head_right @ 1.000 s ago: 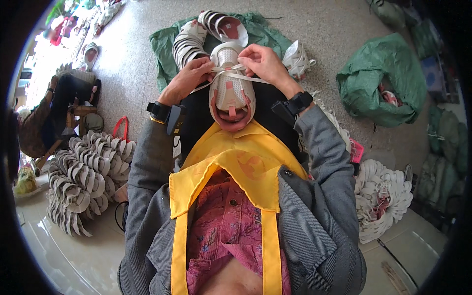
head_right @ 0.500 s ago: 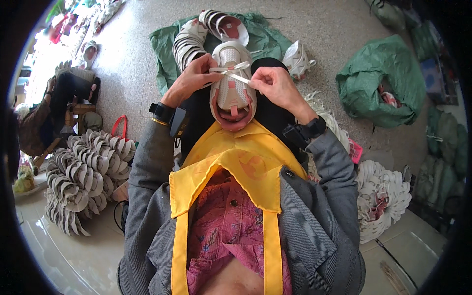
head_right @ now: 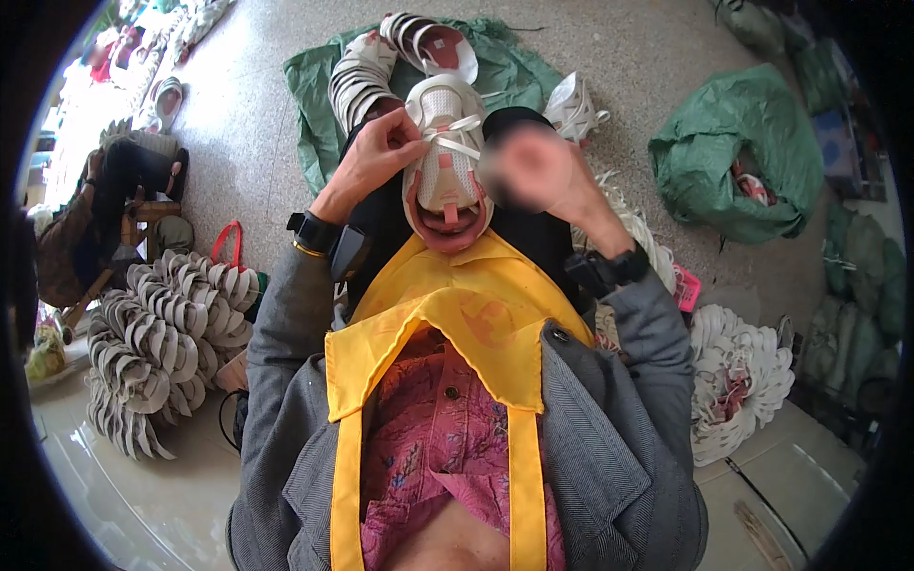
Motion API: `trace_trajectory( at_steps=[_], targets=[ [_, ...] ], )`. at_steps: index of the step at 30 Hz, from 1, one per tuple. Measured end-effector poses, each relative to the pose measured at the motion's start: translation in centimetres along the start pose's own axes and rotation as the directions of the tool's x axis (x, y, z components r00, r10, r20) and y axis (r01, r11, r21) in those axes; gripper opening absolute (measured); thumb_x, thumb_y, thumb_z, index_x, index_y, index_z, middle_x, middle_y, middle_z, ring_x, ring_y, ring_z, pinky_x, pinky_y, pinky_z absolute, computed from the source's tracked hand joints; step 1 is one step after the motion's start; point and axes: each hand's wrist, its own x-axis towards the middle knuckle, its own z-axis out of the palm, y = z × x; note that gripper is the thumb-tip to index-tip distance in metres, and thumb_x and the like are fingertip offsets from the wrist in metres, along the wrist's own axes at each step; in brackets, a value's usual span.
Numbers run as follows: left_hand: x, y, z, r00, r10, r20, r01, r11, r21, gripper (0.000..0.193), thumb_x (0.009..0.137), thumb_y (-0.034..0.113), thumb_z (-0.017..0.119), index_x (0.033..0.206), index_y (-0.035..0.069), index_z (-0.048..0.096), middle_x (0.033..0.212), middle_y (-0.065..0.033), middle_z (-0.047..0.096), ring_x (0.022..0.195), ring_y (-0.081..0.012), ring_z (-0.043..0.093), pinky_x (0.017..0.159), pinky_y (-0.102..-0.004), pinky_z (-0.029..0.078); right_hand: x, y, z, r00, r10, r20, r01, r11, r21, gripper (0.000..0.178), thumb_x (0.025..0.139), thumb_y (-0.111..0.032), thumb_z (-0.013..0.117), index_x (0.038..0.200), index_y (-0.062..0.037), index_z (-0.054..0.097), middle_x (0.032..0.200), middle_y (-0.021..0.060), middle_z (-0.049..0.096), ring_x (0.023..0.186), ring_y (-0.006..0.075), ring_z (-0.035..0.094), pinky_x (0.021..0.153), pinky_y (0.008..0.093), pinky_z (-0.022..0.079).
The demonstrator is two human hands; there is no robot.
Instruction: Lacing a pair of white and pink sneakers while sitting on the floor in a workshop.
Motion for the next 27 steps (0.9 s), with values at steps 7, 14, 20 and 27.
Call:
trace_trajectory(
  at_steps=[7, 14, 20, 27],
  targets=[
    [-0.3, 0.1, -0.9, 0.999, 0.009, 0.044, -0.003, 0.991, -0.131, 0.019, 0.086, 0.014, 0.074, 0.086, 0.001, 0.061, 0.073, -0.0009, 0.06, 0.068, -0.0092, 0.059, 0.061, -0.0258, 0.048, 3.1, 0.0, 4.8, 0.95, -0.266, -0.163, 0.189, 0.906, -0.378, 0.032, 0.079, -0.022, 0.082, 0.092, -0.0025, 0.061, 0.07, 0.0129, 0.065, 0.062, 0.0252, 0.067, 0.06, 0.0373, 0.053],
    [-3.9, 1.6, -6.4, 0.946, -0.163, 0.279, 0.253, 0.91, -0.328, 0.015, 0.092, 0.012, 0.072, 0.089, 0.008, 0.058, 0.076, 0.004, 0.057, 0.065, -0.0036, 0.053, 0.056, -0.0204, 0.04, 3.1, 0.0, 4.5, 0.964, -0.229, -0.133, 0.176, 0.93, -0.321, 0.028, 0.079, -0.017, 0.079, 0.09, -0.0015, 0.059, 0.076, 0.0116, 0.068, 0.068, 0.0246, 0.069, 0.063, 0.0349, 0.054],
    [-6.4, 1.1, -6.8, 0.944, -0.202, 0.26, 0.291, 0.881, -0.374, 0.017, 0.093, 0.014, 0.072, 0.088, 0.008, 0.057, 0.08, 0.0014, 0.06, 0.071, -0.0056, 0.056, 0.065, -0.0199, 0.045, 2.6, 0.0, 4.6, 0.957, -0.268, -0.115, 0.214, 0.913, -0.348, 0.027, 0.083, -0.017, 0.08, 0.096, -0.001, 0.063, 0.078, 0.0062, 0.067, 0.066, 0.0115, 0.062, 0.063, 0.028, 0.052],
    [-5.8, 1.2, -4.5, 0.995, -0.053, 0.082, 0.082, 0.909, -0.408, 0.015, 0.095, 0.01, 0.068, 0.092, 0.006, 0.054, 0.09, -0.0024, 0.063, 0.079, -0.0079, 0.059, 0.07, -0.0224, 0.048, 2.6, -1.3, 4.8, 0.944, -0.31, -0.114, 0.239, 0.88, -0.411, 0.026, 0.08, -0.017, 0.081, 0.091, -0.0031, 0.063, 0.079, 0.0129, 0.068, 0.069, 0.0271, 0.068, 0.063, 0.0363, 0.053]
  ],
)
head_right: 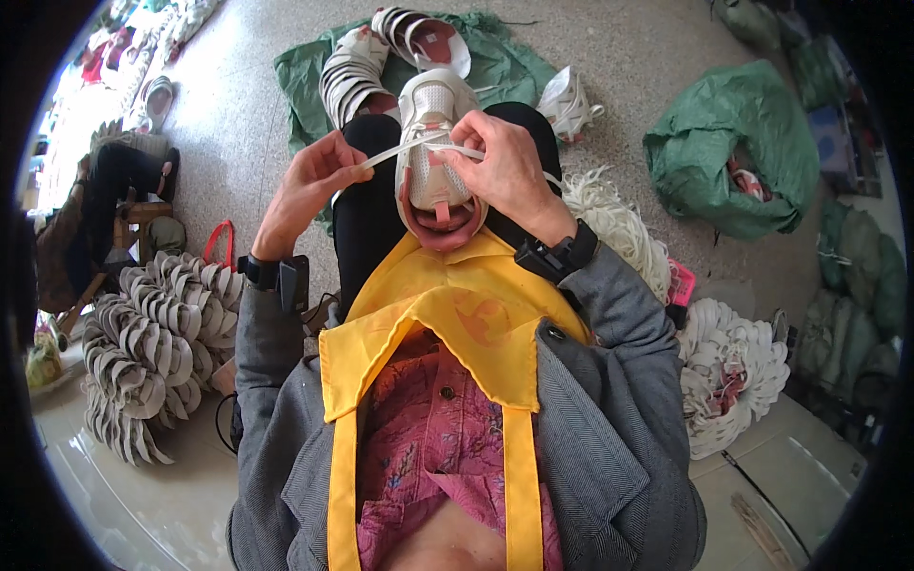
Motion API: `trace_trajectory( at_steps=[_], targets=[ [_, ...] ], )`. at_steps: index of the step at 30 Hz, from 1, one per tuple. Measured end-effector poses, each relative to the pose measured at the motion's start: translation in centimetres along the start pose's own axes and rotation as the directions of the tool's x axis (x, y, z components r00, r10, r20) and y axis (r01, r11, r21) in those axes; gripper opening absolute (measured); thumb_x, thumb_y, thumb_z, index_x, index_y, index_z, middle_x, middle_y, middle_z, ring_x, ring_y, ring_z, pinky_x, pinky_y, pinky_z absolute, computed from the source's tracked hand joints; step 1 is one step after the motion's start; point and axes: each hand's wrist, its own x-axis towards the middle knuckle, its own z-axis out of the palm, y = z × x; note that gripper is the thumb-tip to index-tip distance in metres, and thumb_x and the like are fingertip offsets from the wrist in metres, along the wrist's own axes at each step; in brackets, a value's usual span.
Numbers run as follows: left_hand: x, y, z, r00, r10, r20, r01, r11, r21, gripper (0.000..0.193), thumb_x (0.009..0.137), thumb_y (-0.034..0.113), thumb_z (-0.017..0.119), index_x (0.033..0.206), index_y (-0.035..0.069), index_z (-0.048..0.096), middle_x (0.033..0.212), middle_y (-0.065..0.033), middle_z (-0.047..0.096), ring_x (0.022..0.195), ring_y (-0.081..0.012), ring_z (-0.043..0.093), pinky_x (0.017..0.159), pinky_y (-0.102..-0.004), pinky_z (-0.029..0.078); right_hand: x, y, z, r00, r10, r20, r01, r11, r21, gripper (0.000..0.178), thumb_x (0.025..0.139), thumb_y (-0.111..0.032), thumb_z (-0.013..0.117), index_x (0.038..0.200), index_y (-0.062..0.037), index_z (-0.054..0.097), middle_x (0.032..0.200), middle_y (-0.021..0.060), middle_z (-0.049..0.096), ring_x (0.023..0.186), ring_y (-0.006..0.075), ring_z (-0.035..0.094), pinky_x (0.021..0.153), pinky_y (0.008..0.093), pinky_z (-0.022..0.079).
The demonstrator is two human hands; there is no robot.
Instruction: Lacing a pair of white and pink sneakers while sitting on the floor in a workshop.
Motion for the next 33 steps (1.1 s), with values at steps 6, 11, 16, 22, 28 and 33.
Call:
trace_trajectory(
  at_steps=[6, 11, 16, 22, 28, 33],
  targets=[
    [1.6, -2.7, 2.6, 0.995, 0.077, -0.064, -0.061, 0.972, 0.226, 0.025, 0.09, 0.014, 0.073, 0.092, 0.002, 0.052, 0.079, -0.0038, 0.06, 0.071, -0.0081, 0.057, 0.061, -0.0266, 0.047, -0.1, -0.2, 0.6, 0.992, -0.118, -0.037, 0.114, 0.989, -0.091, 0.017, 0.081, -0.011, 0.074, 0.09, -0.0027, 0.062, 0.085, 0.0143, 0.066, 0.079, 0.0352, 0.067, 0.068, 0.0422, 0.053],
    [2.1, -2.7, 4.9, 0.979, 0.171, -0.107, -0.116, 0.911, 0.395, 0.03, 0.086, 0.019, 0.075, 0.093, 0.001, 0.053, 0.071, -0.0076, 0.057, 0.067, -0.0102, 0.057, 0.059, -0.0294, 0.047, -0.1, 0.6, 0.9, 0.989, -0.139, -0.047, 0.134, 0.986, -0.099, 0.015, 0.08, -0.008, 0.072, 0.09, -0.0019, 0.062, 0.088, 0.0148, 0.066, 0.082, 0.0362, 0.066, 0.07, 0.0435, 0.053],
    [2.3, -2.6, 4.5, 0.991, 0.12, -0.065, -0.091, 0.934, 0.345, 0.02, 0.094, 0.012, 0.069, 0.094, 0.004, 0.05, 0.077, 0.0025, 0.053, 0.07, -0.0027, 0.05, 0.058, -0.0221, 0.042, 0.7, -0.3, 0.5, 0.986, -0.164, 0.001, 0.162, 0.975, -0.149, 0.015, 0.08, -0.012, 0.073, 0.089, -0.0035, 0.064, 0.088, 0.0127, 0.066, 0.083, 0.0351, 0.067, 0.07, 0.0429, 0.054],
    [4.2, -2.2, 3.5, 0.995, 0.052, -0.09, -0.046, 0.996, 0.07, 0.014, 0.099, 0.015, 0.065, 0.096, 0.008, 0.053, 0.077, 0.0067, 0.05, 0.067, -0.0017, 0.043, 0.058, -0.0198, 0.036, 1.6, -0.5, 1.1, 0.944, -0.328, -0.015, 0.304, 0.89, -0.341, 0.012, 0.082, -0.014, 0.073, 0.088, -0.0061, 0.066, 0.085, 0.0097, 0.065, 0.081, 0.0316, 0.068, 0.069, 0.0427, 0.054],
    [6.1, -1.0, 3.2, 0.981, 0.129, -0.142, -0.126, 0.991, 0.032, 0.012, 0.096, 0.012, 0.065, 0.095, 0.007, 0.054, 0.075, 0.0063, 0.052, 0.066, -0.0013, 0.044, 0.057, -0.0194, 0.035, 1.9, -1.2, 0.7, 0.918, -0.391, 0.067, 0.371, 0.789, -0.49, 0.008, 0.082, -0.011, 0.069, 0.089, -0.0072, 0.066, 0.083, 0.0094, 0.065, 0.078, 0.0308, 0.07, 0.067, 0.0418, 0.056],
    [7.2, -0.3, 3.5, 0.971, 0.16, -0.176, -0.164, 0.986, -0.009, 0.012, 0.09, 0.009, 0.067, 0.091, 0.004, 0.056, 0.073, 0.0033, 0.056, 0.065, -0.0023, 0.049, 0.056, -0.0196, 0.037, 2.3, -1.8, 0.9, 0.913, -0.397, 0.09, 0.391, 0.795, -0.463, 0.005, 0.084, -0.008, 0.064, 0.089, -0.0054, 0.064, 0.081, 0.011, 0.067, 0.076, 0.0318, 0.071, 0.064, 0.0418, 0.057]
  ],
)
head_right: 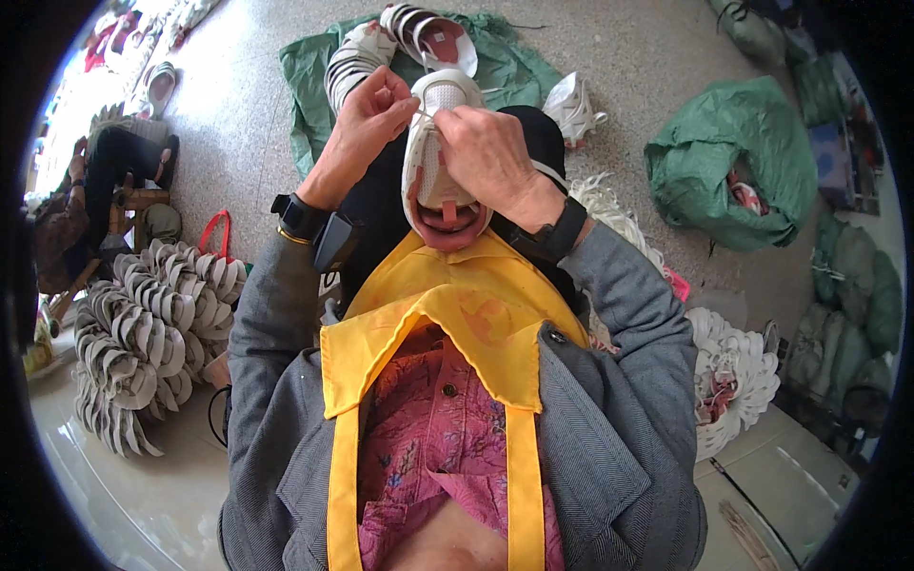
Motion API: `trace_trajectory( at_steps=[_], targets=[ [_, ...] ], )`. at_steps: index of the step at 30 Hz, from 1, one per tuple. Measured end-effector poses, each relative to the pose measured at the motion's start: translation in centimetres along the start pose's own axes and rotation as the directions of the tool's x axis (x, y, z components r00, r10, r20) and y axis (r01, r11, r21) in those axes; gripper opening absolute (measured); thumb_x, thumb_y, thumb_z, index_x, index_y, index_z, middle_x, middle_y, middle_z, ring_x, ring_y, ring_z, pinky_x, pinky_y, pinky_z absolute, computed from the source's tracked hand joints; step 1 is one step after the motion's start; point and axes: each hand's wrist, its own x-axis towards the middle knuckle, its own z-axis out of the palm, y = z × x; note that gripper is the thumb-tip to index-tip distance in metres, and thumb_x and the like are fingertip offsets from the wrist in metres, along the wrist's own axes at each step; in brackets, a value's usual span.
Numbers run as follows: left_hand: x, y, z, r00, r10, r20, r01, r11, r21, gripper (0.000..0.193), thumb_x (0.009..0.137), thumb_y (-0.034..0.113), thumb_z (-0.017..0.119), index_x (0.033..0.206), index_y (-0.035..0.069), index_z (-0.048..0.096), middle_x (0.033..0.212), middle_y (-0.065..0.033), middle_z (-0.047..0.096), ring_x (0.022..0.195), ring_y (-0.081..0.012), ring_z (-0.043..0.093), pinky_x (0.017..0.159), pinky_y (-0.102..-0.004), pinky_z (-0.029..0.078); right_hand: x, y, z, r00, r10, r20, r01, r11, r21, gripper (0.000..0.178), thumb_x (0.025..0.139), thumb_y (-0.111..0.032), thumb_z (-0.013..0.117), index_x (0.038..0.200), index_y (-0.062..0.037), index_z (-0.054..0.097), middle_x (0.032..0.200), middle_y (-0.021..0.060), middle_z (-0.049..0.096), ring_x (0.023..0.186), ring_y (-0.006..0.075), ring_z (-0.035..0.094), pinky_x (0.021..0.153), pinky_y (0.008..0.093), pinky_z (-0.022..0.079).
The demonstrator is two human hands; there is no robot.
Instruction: Lacing a pair of white and pink sneakers while sitting on the floor in a workshop.
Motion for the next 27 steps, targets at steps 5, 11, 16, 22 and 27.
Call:
trace_trajectory(
  at_steps=[5, 11, 16, 22, 27],
  targets=[
    [0.4, -0.1, 0.0, 1.0, -0.025, 0.008, 0.025, 0.998, 0.057, 0.013, 0.093, 0.01, 0.067, 0.094, 0.006, 0.055, 0.075, 0.0052, 0.055, 0.066, -0.0015, 0.046, 0.057, -0.0189, 0.036, 0.6, 1.1, 1.7, 0.998, -0.048, 0.035, 0.05, 0.998, -0.034, 0.009, 0.086, -0.012, 0.067, 0.089, -0.0044, 0.062, 0.079, 0.0127, 0.066, 0.075, 0.0329, 0.069, 0.064, 0.0426, 0.055],
    [0.0, 0.3, -0.1, 0.998, -0.066, 0.001, 0.066, 0.997, 0.038, 0.013, 0.094, 0.012, 0.067, 0.096, 0.008, 0.055, 0.076, 0.0066, 0.053, 0.065, -0.0014, 0.043, 0.056, -0.0187, 0.034, 1.7, 2.2, 2.2, 0.972, -0.233, 0.022, 0.233, 0.972, 0.0, 0.009, 0.082, -0.007, 0.066, 0.09, -0.0053, 0.061, 0.077, 0.0109, 0.065, 0.074, 0.0308, 0.068, 0.063, 0.0408, 0.055],
    [-1.6, -1.4, -1.6, 0.994, -0.05, 0.095, 0.042, 0.995, 0.092, 0.012, 0.094, 0.01, 0.066, 0.094, 0.006, 0.055, 0.076, 0.0056, 0.053, 0.067, -0.0023, 0.045, 0.059, -0.0195, 0.037, -0.1, 2.8, -0.1, 0.973, -0.226, 0.04, 0.227, 0.974, -0.029, 0.018, 0.081, -0.007, 0.067, 0.099, -0.0065, 0.065, 0.08, 0.0074, 0.061, 0.072, 0.0272, 0.067, 0.063, 0.0378, 0.054],
    [-4.0, -0.8, -1.5, 0.991, -0.035, 0.13, -0.023, 0.905, 0.425, 0.009, 0.093, 0.002, 0.065, 0.093, 0.002, 0.056, 0.078, 0.0015, 0.056, 0.072, -0.0044, 0.051, 0.064, -0.0234, 0.044, -3.9, 3.3, -1.6, 0.993, -0.112, 0.034, 0.112, 0.993, -0.018, 0.012, 0.083, -0.005, 0.066, 0.093, -0.0061, 0.059, 0.078, 0.0082, 0.057, 0.067, 0.0277, 0.065, 0.058, 0.0383, 0.052],
    [-4.5, 0.1, -0.9, 0.946, 0.257, 0.197, -0.324, 0.732, 0.599, 0.011, 0.088, 0.0, 0.065, 0.093, 0.0, 0.055, 0.081, -0.012, 0.057, 0.07, -0.0264, 0.059, 0.065, -0.0349, 0.048, -4.4, 3.9, -1.2, 0.998, -0.058, -0.021, 0.058, 0.998, -0.011, 0.009, 0.085, -0.004, 0.064, 0.092, -0.0061, 0.059, 0.078, 0.009, 0.057, 0.067, 0.0289, 0.065, 0.057, 0.039, 0.052]
  ],
)
